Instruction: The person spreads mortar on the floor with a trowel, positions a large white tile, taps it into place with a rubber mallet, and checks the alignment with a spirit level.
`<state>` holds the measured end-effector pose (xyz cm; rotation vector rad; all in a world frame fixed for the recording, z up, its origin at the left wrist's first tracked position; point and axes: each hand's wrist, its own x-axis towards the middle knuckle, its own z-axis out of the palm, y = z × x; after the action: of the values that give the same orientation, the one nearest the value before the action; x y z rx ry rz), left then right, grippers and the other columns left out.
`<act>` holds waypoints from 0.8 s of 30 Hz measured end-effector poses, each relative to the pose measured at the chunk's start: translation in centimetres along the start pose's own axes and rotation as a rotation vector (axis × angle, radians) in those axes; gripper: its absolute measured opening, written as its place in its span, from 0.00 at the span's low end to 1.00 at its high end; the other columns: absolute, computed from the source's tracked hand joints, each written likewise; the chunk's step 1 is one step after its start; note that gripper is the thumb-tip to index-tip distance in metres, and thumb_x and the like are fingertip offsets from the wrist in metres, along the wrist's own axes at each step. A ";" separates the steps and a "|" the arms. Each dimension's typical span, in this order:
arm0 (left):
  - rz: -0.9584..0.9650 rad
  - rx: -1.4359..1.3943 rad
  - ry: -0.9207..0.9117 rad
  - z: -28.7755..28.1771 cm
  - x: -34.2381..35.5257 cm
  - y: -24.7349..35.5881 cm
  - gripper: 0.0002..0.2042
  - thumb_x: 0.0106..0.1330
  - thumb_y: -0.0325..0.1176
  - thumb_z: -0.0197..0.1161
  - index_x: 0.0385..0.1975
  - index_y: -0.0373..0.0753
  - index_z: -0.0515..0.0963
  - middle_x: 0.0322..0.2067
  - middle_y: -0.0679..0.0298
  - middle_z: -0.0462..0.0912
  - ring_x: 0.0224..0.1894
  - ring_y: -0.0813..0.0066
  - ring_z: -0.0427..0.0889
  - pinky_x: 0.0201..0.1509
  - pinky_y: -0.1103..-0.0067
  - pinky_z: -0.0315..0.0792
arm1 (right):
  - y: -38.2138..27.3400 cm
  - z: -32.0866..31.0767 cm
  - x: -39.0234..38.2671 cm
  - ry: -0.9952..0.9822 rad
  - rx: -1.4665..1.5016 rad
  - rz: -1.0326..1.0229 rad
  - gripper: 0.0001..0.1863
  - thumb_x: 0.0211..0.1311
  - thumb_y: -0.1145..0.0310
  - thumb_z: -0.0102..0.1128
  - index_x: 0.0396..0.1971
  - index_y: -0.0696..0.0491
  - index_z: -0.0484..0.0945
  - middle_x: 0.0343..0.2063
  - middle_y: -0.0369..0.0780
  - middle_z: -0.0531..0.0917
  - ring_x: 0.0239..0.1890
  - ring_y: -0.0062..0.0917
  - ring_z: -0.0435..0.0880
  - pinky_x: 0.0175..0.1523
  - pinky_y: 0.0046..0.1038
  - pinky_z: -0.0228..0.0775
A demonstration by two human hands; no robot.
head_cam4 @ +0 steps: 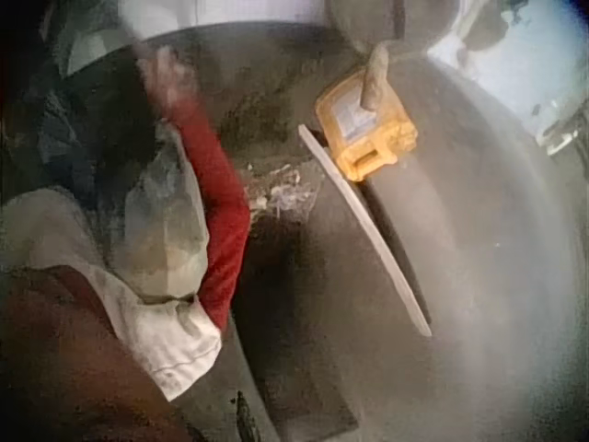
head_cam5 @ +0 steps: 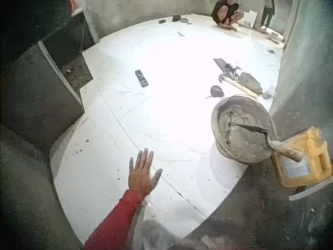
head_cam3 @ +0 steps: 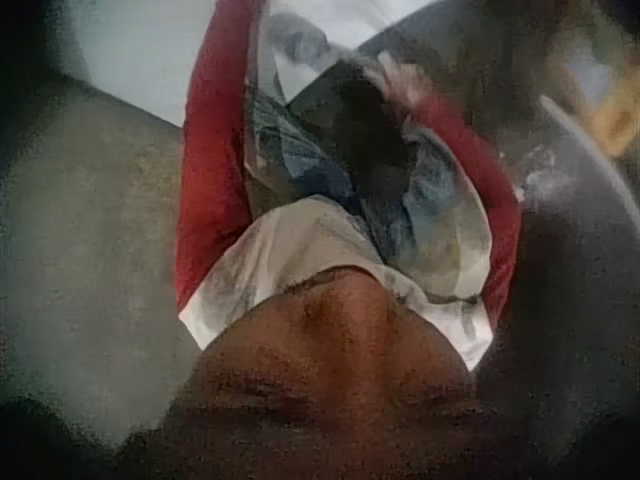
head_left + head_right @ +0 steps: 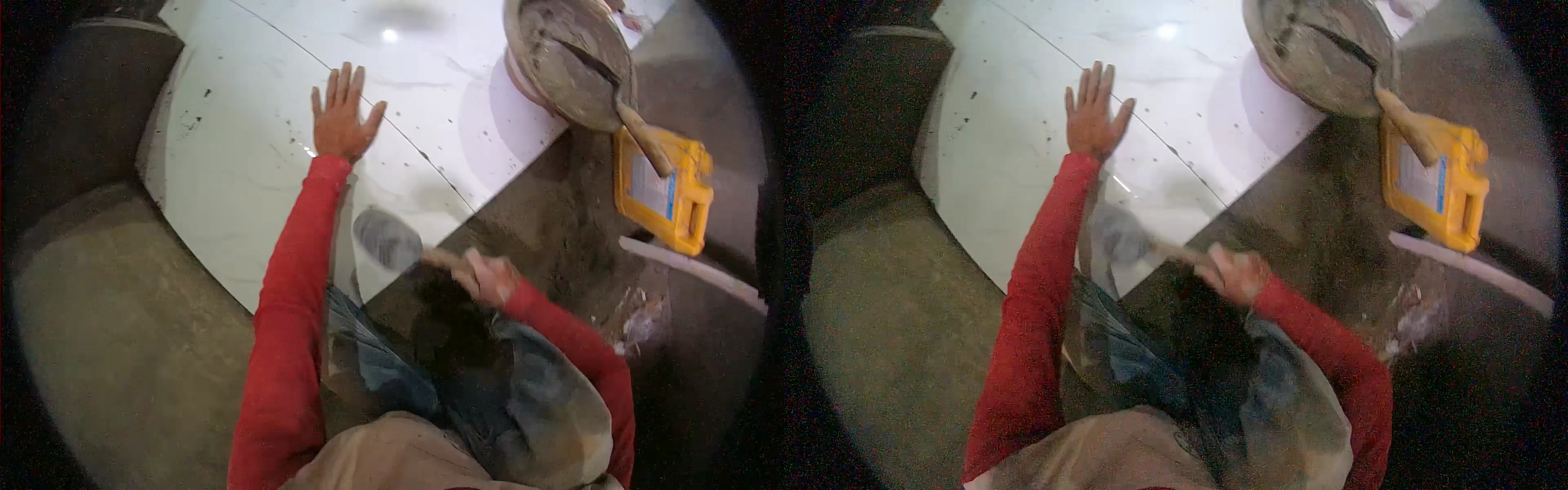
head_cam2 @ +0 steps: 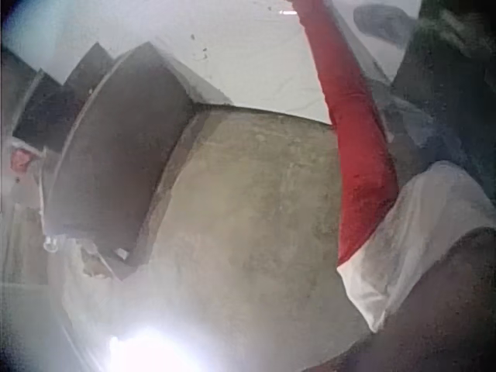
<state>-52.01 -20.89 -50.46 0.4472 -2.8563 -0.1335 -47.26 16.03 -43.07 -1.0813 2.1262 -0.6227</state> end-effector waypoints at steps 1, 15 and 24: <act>-0.025 -0.018 -0.003 0.0 0.4 -0.3 0.36 0.71 0.60 0.46 0.74 0.49 0.52 0.75 0.62 0.50 0.77 0.63 0.47 0.77 0.56 0.38 | -1.3 -0.6 0.2 0.142 0.119 -0.208 0.20 0.62 0.54 0.64 0.38 0.54 0.68 0.23 0.51 0.81 0.24 0.49 0.83 0.27 0.45 0.76; -0.085 -0.054 -0.068 -0.4 4.6 -4.0 0.30 0.73 0.43 0.46 0.73 0.43 0.53 0.75 0.59 0.50 0.76 0.62 0.48 0.78 0.59 0.41 | -2.1 -1.7 6.3 0.101 0.032 -0.021 0.17 0.60 0.58 0.65 0.36 0.56 0.72 0.20 0.52 0.81 0.21 0.48 0.83 0.26 0.43 0.76; -0.026 -0.085 -0.111 -0.7 6.0 -6.6 0.28 0.75 0.43 0.44 0.72 0.43 0.54 0.74 0.60 0.52 0.76 0.65 0.50 0.78 0.63 0.43 | -4.9 -2.5 8.6 -0.012 0.147 0.188 0.17 0.65 0.58 0.56 0.42 0.56 0.69 0.20 0.56 0.79 0.25 0.58 0.81 0.32 0.53 0.74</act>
<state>-55.44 -29.01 -49.28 0.4731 -2.9400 -0.2917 -50.34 6.44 -41.08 -0.7932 2.1052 -0.6688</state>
